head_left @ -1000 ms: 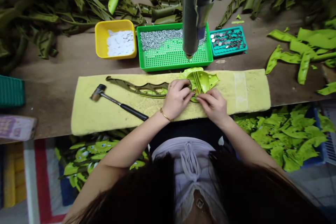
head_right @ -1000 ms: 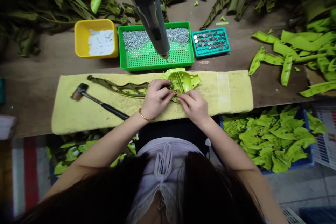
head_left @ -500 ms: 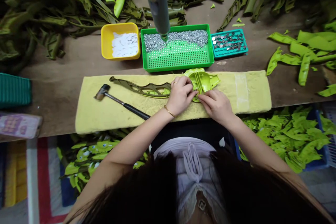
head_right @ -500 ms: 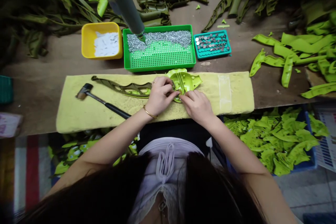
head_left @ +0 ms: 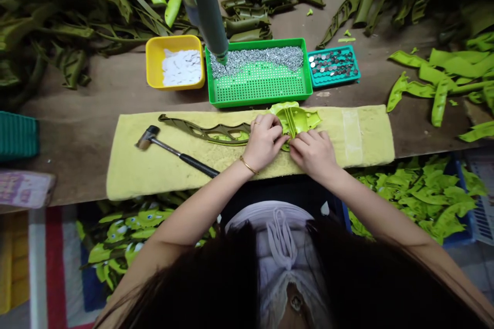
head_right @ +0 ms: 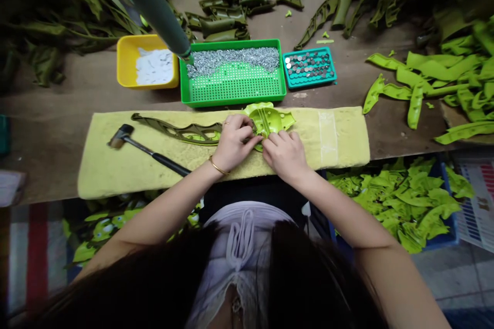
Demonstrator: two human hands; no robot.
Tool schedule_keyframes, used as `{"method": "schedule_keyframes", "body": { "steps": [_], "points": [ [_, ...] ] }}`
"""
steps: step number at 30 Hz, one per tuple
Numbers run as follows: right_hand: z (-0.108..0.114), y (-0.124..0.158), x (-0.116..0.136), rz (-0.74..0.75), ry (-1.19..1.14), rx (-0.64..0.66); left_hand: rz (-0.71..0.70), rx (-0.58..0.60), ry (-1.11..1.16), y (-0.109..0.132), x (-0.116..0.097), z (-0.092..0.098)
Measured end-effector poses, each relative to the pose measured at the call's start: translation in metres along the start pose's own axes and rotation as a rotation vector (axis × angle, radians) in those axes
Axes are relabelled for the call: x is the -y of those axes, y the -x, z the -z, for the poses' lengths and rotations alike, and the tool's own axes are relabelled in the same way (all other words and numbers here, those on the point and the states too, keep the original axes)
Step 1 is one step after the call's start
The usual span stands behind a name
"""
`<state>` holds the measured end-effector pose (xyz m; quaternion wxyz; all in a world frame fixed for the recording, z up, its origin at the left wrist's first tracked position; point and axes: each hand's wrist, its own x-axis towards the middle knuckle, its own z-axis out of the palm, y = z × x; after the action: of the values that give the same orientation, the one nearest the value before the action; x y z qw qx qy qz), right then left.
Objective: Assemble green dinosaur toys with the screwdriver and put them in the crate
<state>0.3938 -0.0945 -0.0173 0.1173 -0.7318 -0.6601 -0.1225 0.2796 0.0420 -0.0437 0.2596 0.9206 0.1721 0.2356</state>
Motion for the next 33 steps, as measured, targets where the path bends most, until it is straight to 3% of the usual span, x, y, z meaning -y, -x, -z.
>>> {"method": "schedule_keyframes", "body": {
  "steps": [10,15,18,20,22,24,25,26,29,33],
  "points": [
    [-0.005,0.001,0.022,-0.077,0.032,-0.16,-0.12,0.021,-0.061,-0.006,0.001,0.015],
    [-0.004,0.009,0.016,-0.05,-0.054,-0.184,-0.262,-0.098,-0.159,0.025,-0.011,0.022],
    [-0.004,0.01,0.011,-0.018,-0.16,-0.186,-0.236,-0.177,-0.187,0.02,0.007,0.046],
    [-0.006,0.011,0.01,-0.023,-0.25,-0.213,-0.127,-0.28,-0.213,-0.011,0.041,0.077],
    [-0.009,0.014,0.009,-0.052,-0.325,-0.272,0.175,-0.384,-0.225,-0.063,0.089,0.118],
    [-0.012,0.018,0.01,-0.078,-0.386,-0.339,0.346,-0.442,-0.246,-0.121,0.138,0.158],
    [-0.013,0.02,0.01,-0.084,-0.411,-0.361,0.535,-0.453,-0.202,-0.149,0.159,0.174],
    [-0.013,0.021,0.01,-0.086,-0.429,-0.377,0.614,-0.474,-0.183,-0.174,0.177,0.186],
    [-0.015,0.022,0.011,-0.088,-0.422,-0.411,0.696,-0.544,-0.111,-0.226,0.204,0.199],
    [-0.018,0.017,0.011,-0.085,-0.381,-0.443,0.703,-0.607,0.05,-0.253,0.204,0.189]
  ]
}}
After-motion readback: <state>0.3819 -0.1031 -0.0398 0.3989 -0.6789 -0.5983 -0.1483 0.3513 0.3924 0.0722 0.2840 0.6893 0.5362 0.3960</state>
